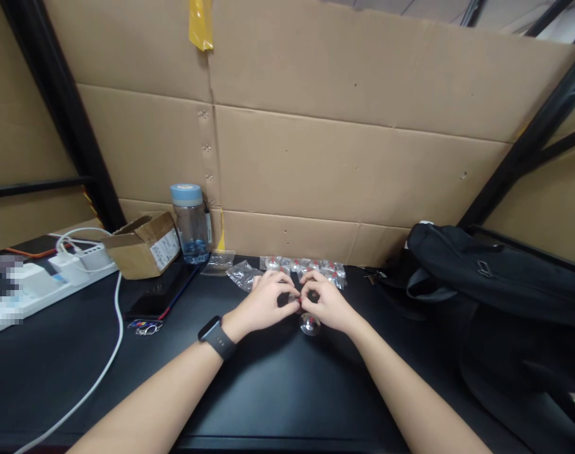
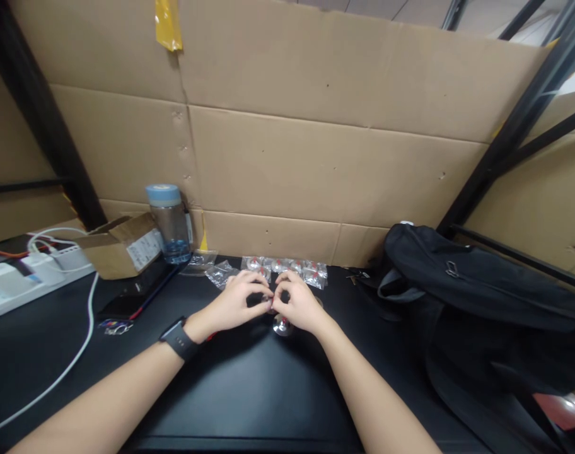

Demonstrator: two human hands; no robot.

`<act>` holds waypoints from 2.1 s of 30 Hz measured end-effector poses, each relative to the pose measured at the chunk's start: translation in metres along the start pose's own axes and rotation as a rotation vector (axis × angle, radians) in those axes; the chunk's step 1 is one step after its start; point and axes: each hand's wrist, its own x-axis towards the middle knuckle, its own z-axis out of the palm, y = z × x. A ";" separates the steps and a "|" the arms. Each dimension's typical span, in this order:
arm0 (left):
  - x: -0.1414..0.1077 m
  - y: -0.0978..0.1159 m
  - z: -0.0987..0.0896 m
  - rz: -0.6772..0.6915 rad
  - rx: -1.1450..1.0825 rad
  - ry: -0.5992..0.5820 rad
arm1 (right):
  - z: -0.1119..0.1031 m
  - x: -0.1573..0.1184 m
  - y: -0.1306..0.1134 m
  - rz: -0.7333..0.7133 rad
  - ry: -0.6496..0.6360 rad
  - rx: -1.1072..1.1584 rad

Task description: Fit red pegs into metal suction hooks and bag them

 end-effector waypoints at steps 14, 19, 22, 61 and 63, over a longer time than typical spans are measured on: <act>-0.002 -0.008 0.001 -0.002 0.122 -0.026 | -0.026 -0.011 0.004 0.065 -0.370 -0.126; -0.003 -0.006 0.000 -0.037 0.140 0.001 | -0.024 -0.011 0.006 0.109 -0.414 -0.090; -0.002 -0.005 0.000 -0.048 0.120 -0.002 | -0.022 -0.009 0.006 0.099 -0.353 -0.104; -0.006 -0.074 -0.048 -0.270 0.267 -0.034 | 0.010 0.000 -0.003 0.427 0.125 1.017; -0.007 -0.079 -0.038 -0.248 0.250 -0.096 | 0.006 0.000 -0.004 0.424 0.137 1.003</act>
